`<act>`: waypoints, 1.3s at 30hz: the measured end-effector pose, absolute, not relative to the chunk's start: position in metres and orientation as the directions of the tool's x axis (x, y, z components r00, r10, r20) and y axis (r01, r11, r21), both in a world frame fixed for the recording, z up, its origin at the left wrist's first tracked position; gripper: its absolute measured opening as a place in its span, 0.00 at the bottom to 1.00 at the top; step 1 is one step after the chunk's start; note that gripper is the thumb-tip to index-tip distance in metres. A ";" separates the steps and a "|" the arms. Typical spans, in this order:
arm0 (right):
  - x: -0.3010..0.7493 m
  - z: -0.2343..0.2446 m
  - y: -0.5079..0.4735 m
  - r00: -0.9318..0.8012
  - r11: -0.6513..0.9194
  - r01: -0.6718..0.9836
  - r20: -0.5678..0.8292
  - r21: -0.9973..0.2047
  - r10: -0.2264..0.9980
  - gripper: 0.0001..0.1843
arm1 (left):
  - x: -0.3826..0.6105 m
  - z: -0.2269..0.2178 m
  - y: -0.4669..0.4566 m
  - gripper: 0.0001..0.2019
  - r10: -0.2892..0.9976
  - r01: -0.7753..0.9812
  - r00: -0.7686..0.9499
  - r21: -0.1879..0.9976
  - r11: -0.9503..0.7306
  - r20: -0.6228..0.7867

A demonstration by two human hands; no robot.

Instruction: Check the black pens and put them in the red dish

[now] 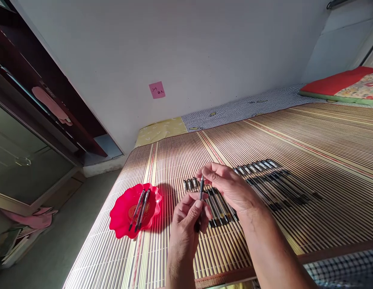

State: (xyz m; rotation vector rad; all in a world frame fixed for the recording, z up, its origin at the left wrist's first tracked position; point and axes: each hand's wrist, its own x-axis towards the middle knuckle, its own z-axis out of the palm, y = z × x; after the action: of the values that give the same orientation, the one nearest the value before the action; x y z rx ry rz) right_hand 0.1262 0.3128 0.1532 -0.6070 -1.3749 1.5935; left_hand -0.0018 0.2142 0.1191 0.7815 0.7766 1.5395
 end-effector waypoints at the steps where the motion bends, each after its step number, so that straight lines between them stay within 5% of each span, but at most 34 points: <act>1: 0.127 0.153 0.313 -0.474 0.053 -0.321 0.209 -0.946 0.856 0.20 | -0.002 0.119 0.214 0.13 0.994 -0.549 -0.095 0.830 -0.098 0.054; 31: 0.126 0.154 0.311 -0.504 0.096 -0.253 0.215 -0.963 0.836 0.19 | -0.003 0.116 0.217 0.13 0.994 -0.563 -0.065 0.819 -0.106 0.084; 39: 0.123 0.157 0.312 -0.450 0.153 -0.225 0.242 -0.962 0.860 0.21 | -0.001 0.114 0.219 0.16 0.982 -0.439 -0.170 0.886 -0.147 0.078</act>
State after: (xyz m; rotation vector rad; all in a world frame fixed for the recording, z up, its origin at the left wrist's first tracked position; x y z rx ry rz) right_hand 0.1232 0.3117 0.1570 -0.6443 -1.4993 1.4708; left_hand -0.0007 0.2188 0.1136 0.8598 0.8973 1.5867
